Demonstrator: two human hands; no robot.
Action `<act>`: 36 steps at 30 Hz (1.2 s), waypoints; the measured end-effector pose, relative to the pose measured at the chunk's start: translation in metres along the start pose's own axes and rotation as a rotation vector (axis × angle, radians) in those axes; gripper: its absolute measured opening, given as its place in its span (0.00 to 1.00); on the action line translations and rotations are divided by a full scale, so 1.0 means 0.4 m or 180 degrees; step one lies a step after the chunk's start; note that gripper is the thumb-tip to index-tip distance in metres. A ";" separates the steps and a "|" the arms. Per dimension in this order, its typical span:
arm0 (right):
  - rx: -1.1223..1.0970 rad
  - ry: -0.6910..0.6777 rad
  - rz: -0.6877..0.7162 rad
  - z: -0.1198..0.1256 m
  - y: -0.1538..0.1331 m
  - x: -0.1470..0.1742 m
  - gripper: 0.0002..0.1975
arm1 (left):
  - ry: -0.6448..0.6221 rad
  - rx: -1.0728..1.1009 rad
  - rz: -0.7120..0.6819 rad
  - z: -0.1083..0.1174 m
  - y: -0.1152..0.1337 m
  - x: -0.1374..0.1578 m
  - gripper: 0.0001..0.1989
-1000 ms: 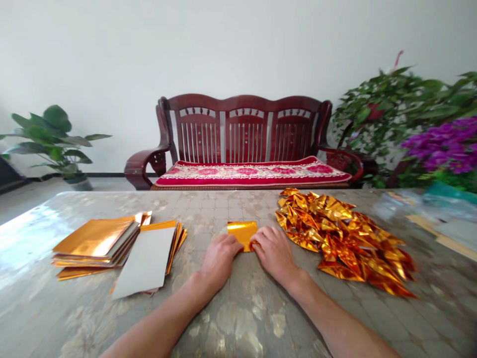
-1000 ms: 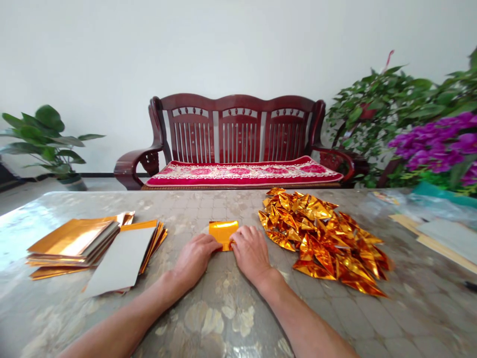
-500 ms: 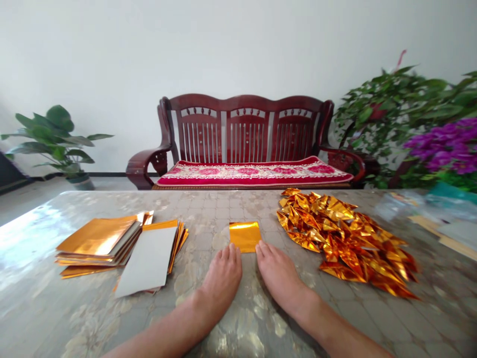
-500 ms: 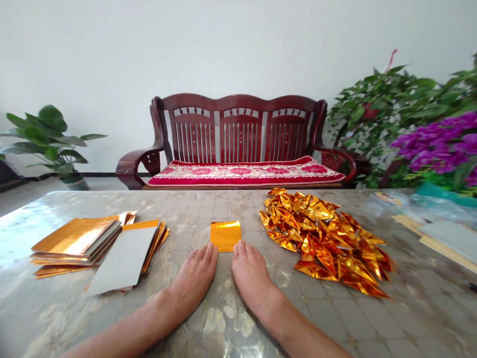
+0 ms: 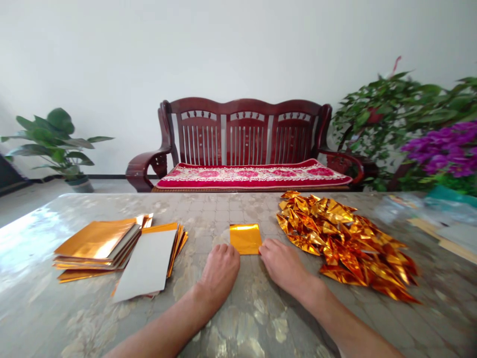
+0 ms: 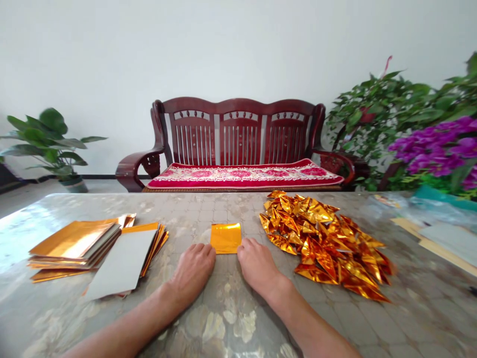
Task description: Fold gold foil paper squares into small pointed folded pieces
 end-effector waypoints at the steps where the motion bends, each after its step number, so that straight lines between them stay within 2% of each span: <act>1: 0.0062 -0.0014 0.0051 -0.002 0.003 -0.002 0.11 | 0.0049 0.0027 0.0003 0.000 -0.004 -0.003 0.07; 8: 0.0243 0.0145 0.0097 -0.011 0.003 -0.011 0.11 | 0.0198 0.0262 0.0063 -0.007 -0.014 -0.033 0.06; 21: 0.0066 0.0373 -0.0244 -0.032 0.007 -0.015 0.10 | 0.0151 0.0132 0.0020 -0.001 0.013 -0.037 0.09; 23: -0.0082 0.0486 -0.0327 -0.037 0.009 -0.017 0.11 | 0.0182 0.0242 0.0121 -0.004 0.008 -0.038 0.10; 26: -0.0653 0.0926 -0.0582 -0.041 0.013 -0.018 0.11 | 0.0334 0.0507 0.0404 -0.008 -0.014 -0.039 0.11; 29: -0.1383 0.1291 -0.0933 -0.041 0.012 -0.016 0.10 | 0.0632 0.1099 0.0849 -0.015 -0.044 -0.043 0.11; 31: -0.1769 0.1319 -0.0988 -0.039 0.001 -0.013 0.09 | 0.0939 0.2067 0.1205 -0.023 -0.053 -0.047 0.08; 33: -0.2001 0.1317 -0.0771 -0.035 -0.018 -0.010 0.10 | 0.1206 0.3406 0.1400 -0.036 -0.048 -0.054 0.08; 34: -0.2007 0.1336 -0.0574 -0.033 -0.030 -0.008 0.15 | 0.1282 0.4185 0.1459 -0.043 -0.040 -0.057 0.07; 36: -0.1875 0.1401 -0.0216 -0.028 -0.051 -0.005 0.23 | 0.1270 0.4533 0.1453 -0.054 -0.019 -0.061 0.09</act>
Point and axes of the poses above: each hand's wrist, its own x-axis away from the middle knuckle, its own z-axis out of the back of the hand, y = z × x, the point moved 1 cm from there along -x, towards the middle knuckle, and after that the axes turned 2 degrees about x, right-handed, at the moved point
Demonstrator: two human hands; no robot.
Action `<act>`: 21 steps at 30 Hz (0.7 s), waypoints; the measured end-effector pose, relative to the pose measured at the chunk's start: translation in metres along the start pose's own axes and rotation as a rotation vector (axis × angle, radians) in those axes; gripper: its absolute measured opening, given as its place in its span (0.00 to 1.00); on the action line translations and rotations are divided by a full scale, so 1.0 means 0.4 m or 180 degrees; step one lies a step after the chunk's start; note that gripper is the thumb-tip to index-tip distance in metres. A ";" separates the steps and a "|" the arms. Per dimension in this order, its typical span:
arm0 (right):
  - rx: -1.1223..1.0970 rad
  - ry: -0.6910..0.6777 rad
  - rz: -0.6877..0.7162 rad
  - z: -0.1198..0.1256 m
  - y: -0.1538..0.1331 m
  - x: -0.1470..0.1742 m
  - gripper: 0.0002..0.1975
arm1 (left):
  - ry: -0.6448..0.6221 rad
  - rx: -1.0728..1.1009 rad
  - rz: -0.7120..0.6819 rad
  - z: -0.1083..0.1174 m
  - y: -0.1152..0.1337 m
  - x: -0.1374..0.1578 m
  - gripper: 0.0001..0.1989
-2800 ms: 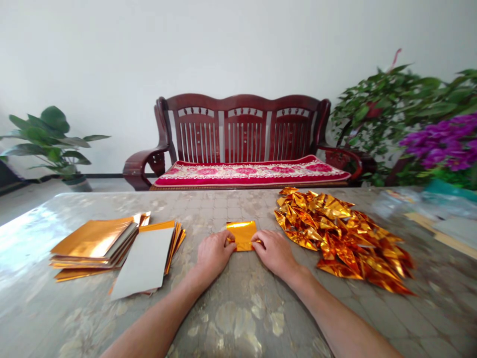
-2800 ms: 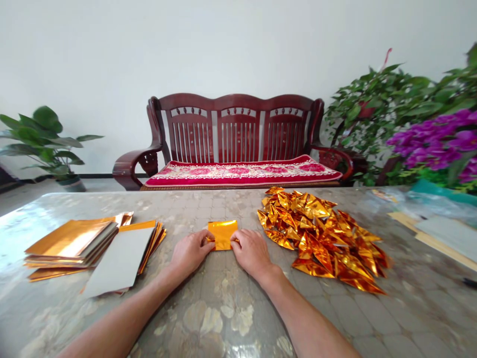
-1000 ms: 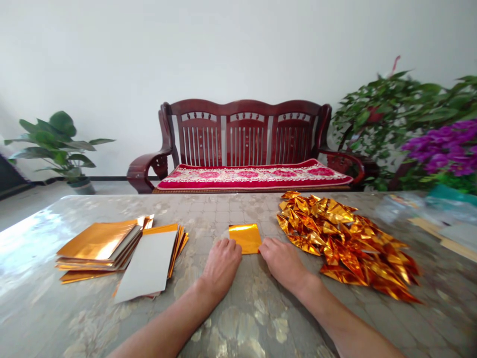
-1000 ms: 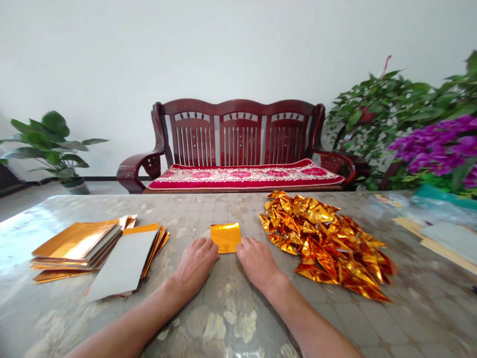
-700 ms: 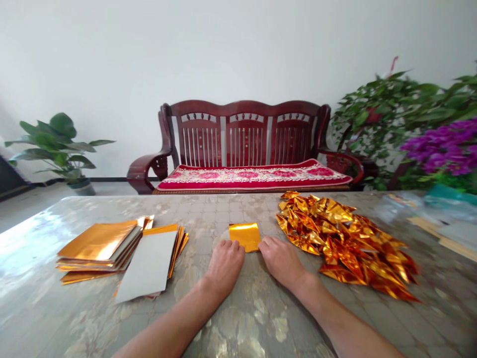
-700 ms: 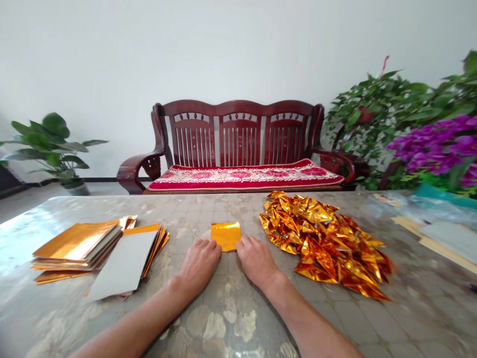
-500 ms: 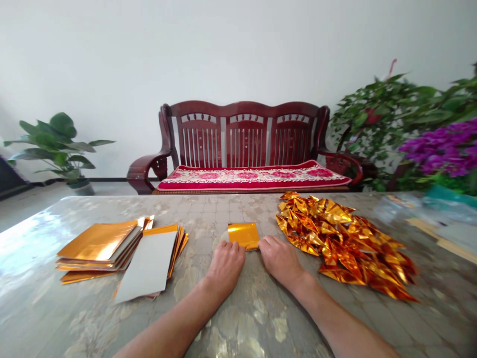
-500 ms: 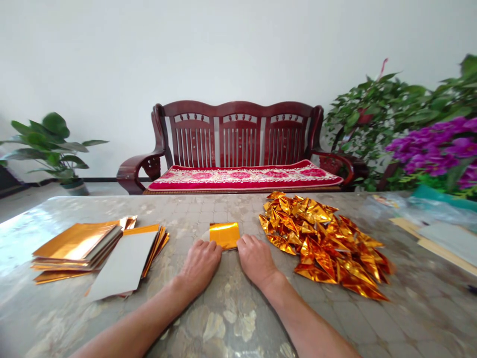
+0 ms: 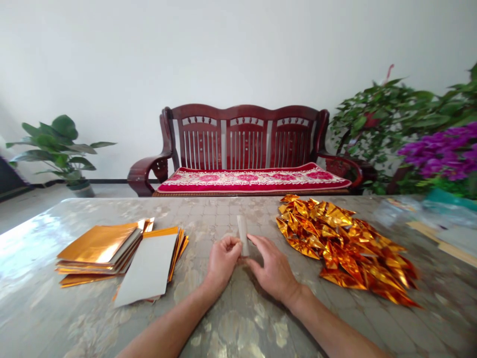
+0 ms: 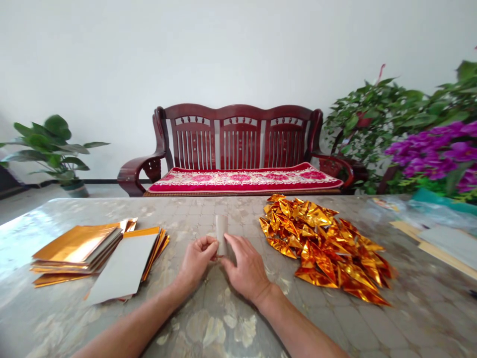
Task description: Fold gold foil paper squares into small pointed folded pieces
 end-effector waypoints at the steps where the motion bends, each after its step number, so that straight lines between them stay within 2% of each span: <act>1: 0.0065 -0.0016 0.0136 -0.003 -0.007 0.002 0.25 | -0.0035 0.0084 0.0028 -0.010 -0.003 0.005 0.10; 6: 0.0525 -0.0039 0.0482 -0.010 -0.004 0.004 0.17 | -0.0469 0.0751 0.0042 -0.033 -0.011 0.021 0.11; 9: 0.0691 0.0083 0.0683 -0.003 0.016 0.001 0.18 | -0.0541 0.0628 -0.0028 -0.029 -0.012 0.016 0.10; 11: 0.0794 0.0375 0.0812 0.011 0.029 -0.003 0.18 | -0.0492 0.0464 -0.0183 -0.019 -0.014 0.012 0.09; 13: 0.0939 0.0800 0.0999 0.031 0.036 -0.007 0.19 | -0.0230 0.0134 -0.0550 -0.001 -0.013 0.011 0.07; 16: 0.1093 0.1101 0.1211 0.056 0.043 -0.011 0.20 | 0.0476 -0.0661 -0.1643 0.033 -0.004 0.019 0.02; 17: 0.1104 0.1128 0.1253 0.060 0.044 -0.011 0.20 | 0.0539 -0.0871 -0.2007 0.042 0.000 0.024 0.01; 19: 0.1082 0.1104 0.1307 0.059 0.046 -0.010 0.18 | 0.0502 -0.1297 -0.2522 0.055 0.006 0.030 0.07; 21: 0.1044 0.0992 0.1335 0.050 0.048 -0.009 0.16 | 0.0320 -0.1814 -0.2647 0.059 0.010 0.032 0.12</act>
Point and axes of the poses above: each hand's wrist, its own x-axis away from the middle knuckle, its own z-axis out of the back of the hand, y = z × x, the point moved 1 cm from there along -x, towards the middle knuckle, and after that the axes turned 2 degrees about x, right-handed, at the moved point
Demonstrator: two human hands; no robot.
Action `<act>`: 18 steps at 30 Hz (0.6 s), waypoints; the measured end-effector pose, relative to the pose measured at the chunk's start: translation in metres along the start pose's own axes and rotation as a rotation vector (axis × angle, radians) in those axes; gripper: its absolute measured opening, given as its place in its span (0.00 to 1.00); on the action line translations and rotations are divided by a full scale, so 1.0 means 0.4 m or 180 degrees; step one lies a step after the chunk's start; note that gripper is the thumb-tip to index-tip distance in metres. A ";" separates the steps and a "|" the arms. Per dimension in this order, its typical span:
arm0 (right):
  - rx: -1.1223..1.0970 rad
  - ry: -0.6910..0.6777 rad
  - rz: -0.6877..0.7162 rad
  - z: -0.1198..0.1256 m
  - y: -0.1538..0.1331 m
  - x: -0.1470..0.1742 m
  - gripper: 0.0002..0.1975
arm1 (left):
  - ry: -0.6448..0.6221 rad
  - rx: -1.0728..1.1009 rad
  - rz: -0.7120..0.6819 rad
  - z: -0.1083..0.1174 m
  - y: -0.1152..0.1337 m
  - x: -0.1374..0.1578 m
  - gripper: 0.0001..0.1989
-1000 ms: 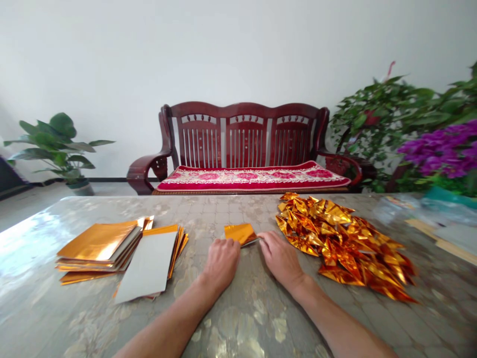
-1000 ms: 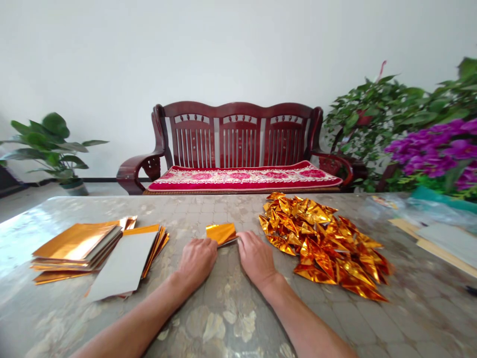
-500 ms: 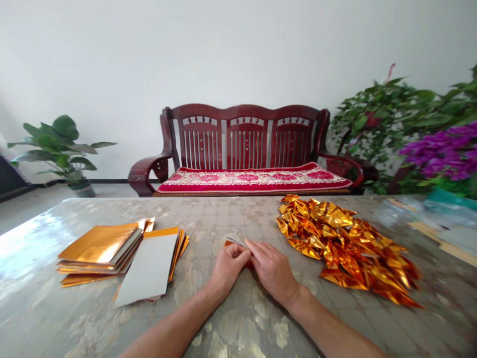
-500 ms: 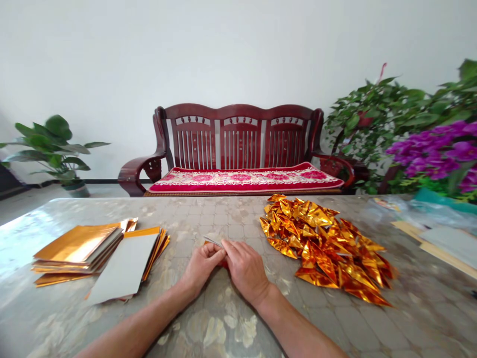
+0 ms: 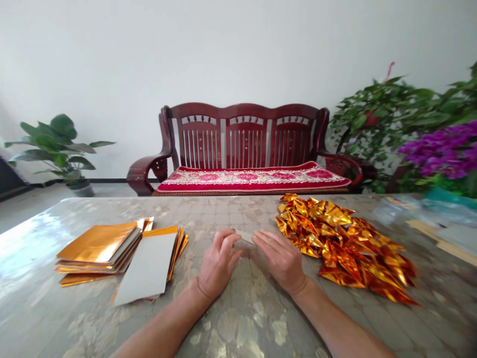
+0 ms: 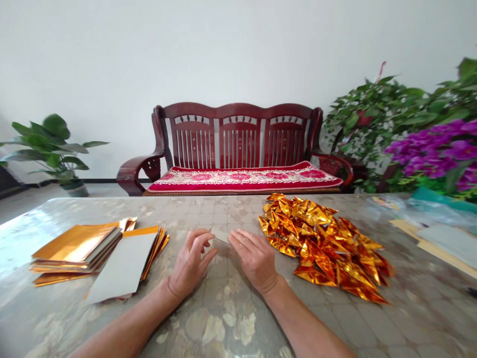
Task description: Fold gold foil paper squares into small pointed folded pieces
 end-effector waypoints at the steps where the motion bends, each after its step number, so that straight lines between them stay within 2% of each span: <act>1: -0.0036 -0.0072 0.0017 -0.005 -0.002 0.002 0.15 | -0.0194 -0.0193 -0.0029 0.000 0.000 -0.001 0.12; 4: -0.0150 -0.0301 0.0072 -0.016 -0.005 0.008 0.14 | -0.0586 -0.0739 0.0058 0.001 0.000 -0.007 0.11; 6: -0.0212 -0.0368 0.0133 -0.017 -0.006 0.009 0.14 | -0.0621 -0.1062 0.0089 0.003 0.000 -0.010 0.10; 9: -0.0259 -0.0286 0.0228 -0.012 -0.007 0.006 0.13 | -0.0602 -0.1256 -0.0105 0.005 0.000 -0.010 0.08; 12: -0.0212 -0.0219 0.0227 -0.009 -0.011 0.000 0.12 | -0.0409 -0.1020 -0.0173 0.005 -0.006 -0.007 0.08; 14: -0.0039 -0.0269 0.0050 -0.007 -0.013 -0.003 0.12 | -0.0243 -0.0759 -0.0209 0.006 -0.011 -0.006 0.09; 18: 0.0292 -0.0285 -0.0258 0.002 -0.011 -0.004 0.12 | 0.0011 -0.0270 -0.0654 0.008 -0.014 -0.004 0.09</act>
Point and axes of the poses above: each hand's wrist, its own x-axis away from the middle knuckle, its own z-axis out of the back of the hand, y = z × x, the point moved 1 cm from there along -x, towards the middle knuckle, and after that the axes turned 2 degrees about x, right-handed, at the moved point
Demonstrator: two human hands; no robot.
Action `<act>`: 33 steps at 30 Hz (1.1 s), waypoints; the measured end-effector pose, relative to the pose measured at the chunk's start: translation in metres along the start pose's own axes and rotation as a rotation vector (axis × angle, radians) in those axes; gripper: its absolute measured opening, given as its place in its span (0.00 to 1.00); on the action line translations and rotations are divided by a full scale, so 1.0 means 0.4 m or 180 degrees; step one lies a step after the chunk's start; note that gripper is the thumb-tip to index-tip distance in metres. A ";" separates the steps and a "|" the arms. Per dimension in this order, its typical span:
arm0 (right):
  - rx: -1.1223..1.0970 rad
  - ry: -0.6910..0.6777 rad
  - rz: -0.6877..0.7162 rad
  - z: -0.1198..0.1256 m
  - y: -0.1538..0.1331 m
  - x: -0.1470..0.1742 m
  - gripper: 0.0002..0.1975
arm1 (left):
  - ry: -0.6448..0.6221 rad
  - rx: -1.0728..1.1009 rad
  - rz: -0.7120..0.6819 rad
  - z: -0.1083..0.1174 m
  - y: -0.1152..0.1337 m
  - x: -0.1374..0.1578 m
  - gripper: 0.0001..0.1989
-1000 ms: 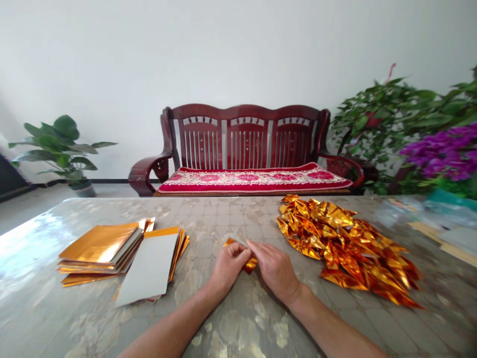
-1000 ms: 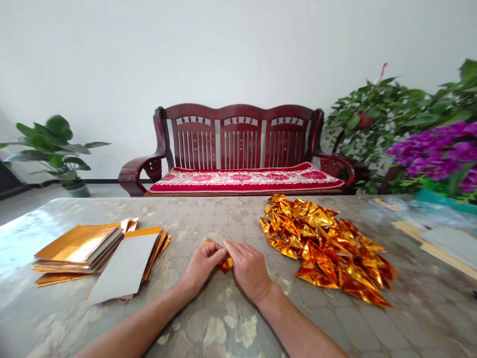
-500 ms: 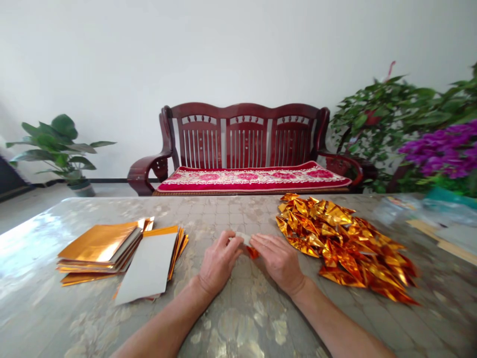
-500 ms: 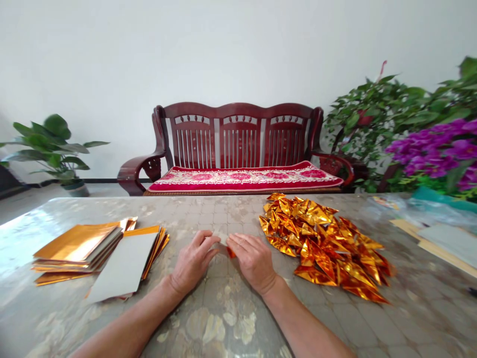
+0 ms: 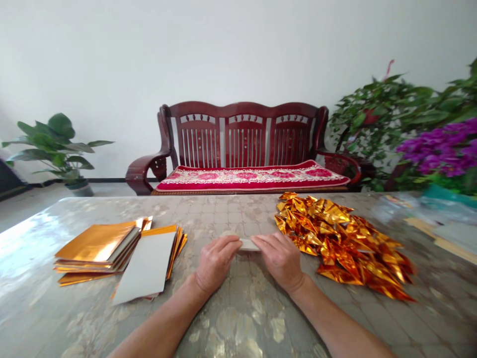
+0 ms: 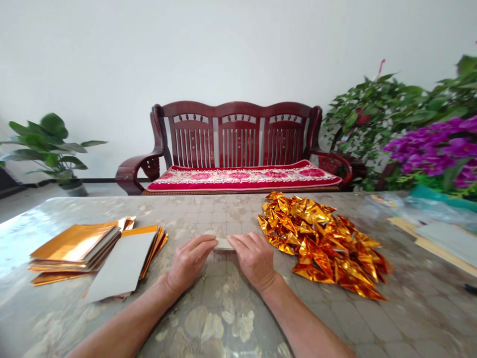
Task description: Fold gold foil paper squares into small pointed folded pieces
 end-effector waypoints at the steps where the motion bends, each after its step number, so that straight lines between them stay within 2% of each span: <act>1: 0.0023 0.0041 -0.0002 0.003 0.002 0.001 0.13 | 0.0076 0.0076 -0.0114 0.001 -0.001 0.000 0.10; 4: 0.0085 0.0155 0.0004 0.009 0.008 0.002 0.14 | 0.0180 0.0197 -0.0289 -0.002 -0.005 0.002 0.13; 7: 0.0111 0.0082 -0.0067 0.002 0.011 0.006 0.14 | 0.0077 0.0198 -0.0080 -0.012 -0.013 0.009 0.11; 12: -0.0055 -0.0453 -0.0137 -0.020 0.007 0.024 0.13 | -0.0405 0.0314 0.0464 -0.021 -0.014 0.036 0.10; 18: -0.0407 -0.0748 -0.0174 -0.030 -0.001 0.041 0.17 | -0.1070 0.0152 0.0972 -0.010 0.005 0.035 0.10; 24: -0.0256 -0.1160 -0.0175 -0.022 -0.008 0.034 0.09 | -0.1523 -0.0460 0.0869 0.005 0.015 0.007 0.03; 28: -0.0229 -0.1204 -0.0173 -0.008 -0.009 0.021 0.05 | -0.1610 -0.0564 0.0871 0.008 0.014 0.004 0.08; 33: -0.0484 -0.1393 -0.0256 -0.010 0.000 0.017 0.06 | -0.1577 -0.0463 0.1068 0.005 0.006 0.006 0.12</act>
Point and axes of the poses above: each hand's wrist, its own x-axis away from the middle knuckle, its own z-axis out of the back of the hand, y = z × x, the point moved 1 cm from there along -x, towards the middle knuckle, and after that the axes turned 2 degrees about x, right-handed, at the moved point
